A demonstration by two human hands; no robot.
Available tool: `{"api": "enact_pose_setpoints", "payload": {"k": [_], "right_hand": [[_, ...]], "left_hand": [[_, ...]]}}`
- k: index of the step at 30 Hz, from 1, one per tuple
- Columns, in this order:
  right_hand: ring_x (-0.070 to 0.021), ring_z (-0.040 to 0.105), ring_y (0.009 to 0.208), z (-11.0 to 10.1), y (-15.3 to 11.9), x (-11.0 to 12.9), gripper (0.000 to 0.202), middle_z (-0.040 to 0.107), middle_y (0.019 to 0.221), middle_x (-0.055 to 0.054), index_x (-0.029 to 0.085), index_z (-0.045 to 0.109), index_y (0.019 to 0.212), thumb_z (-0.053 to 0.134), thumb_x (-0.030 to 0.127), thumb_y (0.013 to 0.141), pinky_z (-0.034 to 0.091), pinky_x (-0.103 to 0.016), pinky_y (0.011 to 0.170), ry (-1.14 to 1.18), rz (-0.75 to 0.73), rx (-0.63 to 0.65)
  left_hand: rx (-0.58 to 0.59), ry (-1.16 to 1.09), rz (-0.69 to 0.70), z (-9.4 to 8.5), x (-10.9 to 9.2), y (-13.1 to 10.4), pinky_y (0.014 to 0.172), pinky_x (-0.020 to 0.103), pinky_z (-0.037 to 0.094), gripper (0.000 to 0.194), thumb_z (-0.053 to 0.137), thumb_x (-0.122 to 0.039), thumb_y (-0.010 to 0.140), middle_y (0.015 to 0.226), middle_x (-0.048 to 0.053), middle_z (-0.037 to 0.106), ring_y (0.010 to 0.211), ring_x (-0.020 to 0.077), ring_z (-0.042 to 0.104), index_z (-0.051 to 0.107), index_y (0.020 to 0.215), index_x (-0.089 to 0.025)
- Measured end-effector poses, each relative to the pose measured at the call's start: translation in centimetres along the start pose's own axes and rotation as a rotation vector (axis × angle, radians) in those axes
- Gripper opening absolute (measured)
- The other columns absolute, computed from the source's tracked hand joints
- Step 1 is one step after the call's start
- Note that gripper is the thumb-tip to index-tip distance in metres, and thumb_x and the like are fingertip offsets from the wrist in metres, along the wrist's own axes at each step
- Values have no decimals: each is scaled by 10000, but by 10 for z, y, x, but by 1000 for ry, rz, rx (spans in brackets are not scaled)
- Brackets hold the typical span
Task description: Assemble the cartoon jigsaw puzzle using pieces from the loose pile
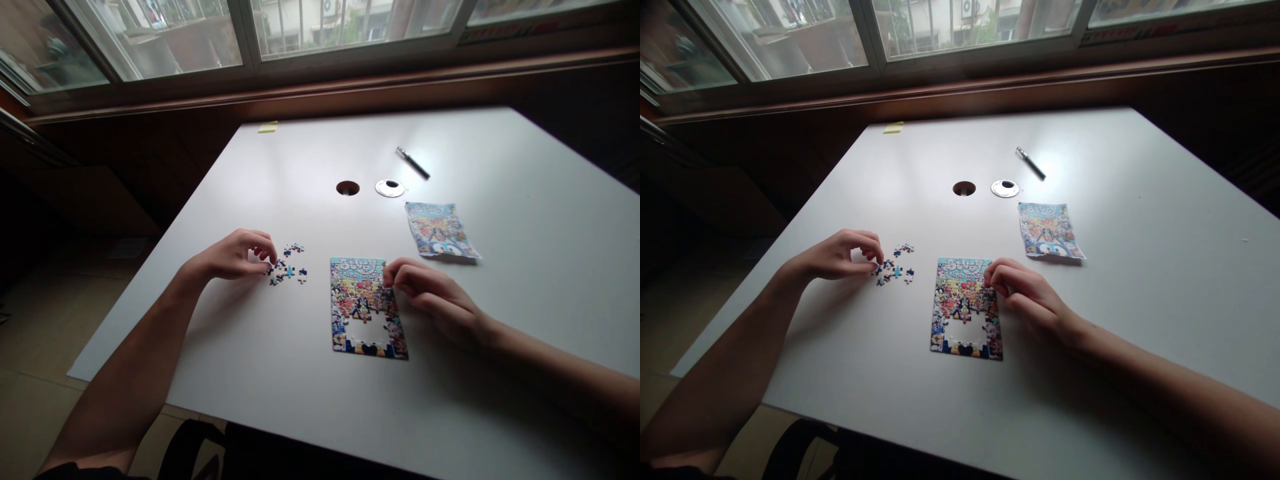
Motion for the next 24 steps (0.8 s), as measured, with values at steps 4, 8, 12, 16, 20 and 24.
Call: {"api": "enact_pose_setpoints", "payload": {"k": [4,8,12,16,20,24], "right_hand": [[-218,466,823,0,-1,0,77,540,963,-63,201,520,812,445,215,809,355,-346,691,-5,-4,3],[-222,470,836,-1,-1,0,57,543,960,-65,200,503,792,447,207,801,366,-354,718,-3,-2,-6],[-235,488,855,-2,0,2,46,550,933,-67,203,478,756,449,207,792,369,-348,707,-20,-2,-15],[-237,491,858,-2,0,3,50,551,932,-68,202,469,751,446,211,794,369,-351,712,-15,-5,-22],[-230,484,858,-1,0,3,60,538,934,-61,203,498,785,439,200,786,360,-346,717,-11,0,-7],[-219,476,849,-1,0,3,70,530,934,-53,203,502,791,436,187,774,358,-336,715,-4,2,-10]], "left_hand": [[13,6,4,2,0,0,639,232,435,133,628,-166,747,818,37,652,746,136,566,738,818,-188],[34,-18,-12,6,0,2,623,229,442,107,646,-196,767,826,43,657,714,126,558,743,810,-186],[43,-42,13,10,-4,3,610,225,452,114,682,-254,772,824,56,669,689,120,564,759,817,-183],[89,-9,54,16,-9,4,595,222,457,139,729,-306,760,816,56,664,687,122,559,772,838,-200],[119,19,65,19,-10,5,636,233,476,154,759,-321,749,808,41,652,705,128,564,774,868,-225],[162,52,54,24,-10,5,647,229,473,130,732,-284,776,799,25,636,714,125,561,769,893,-241]]}}
Point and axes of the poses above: each hand's wrist, its own y-axis towards the middle knuckle, its own z-axis out of the palm, x = y × z, the point moved 9 cm from there along y, towards the middle knuckle
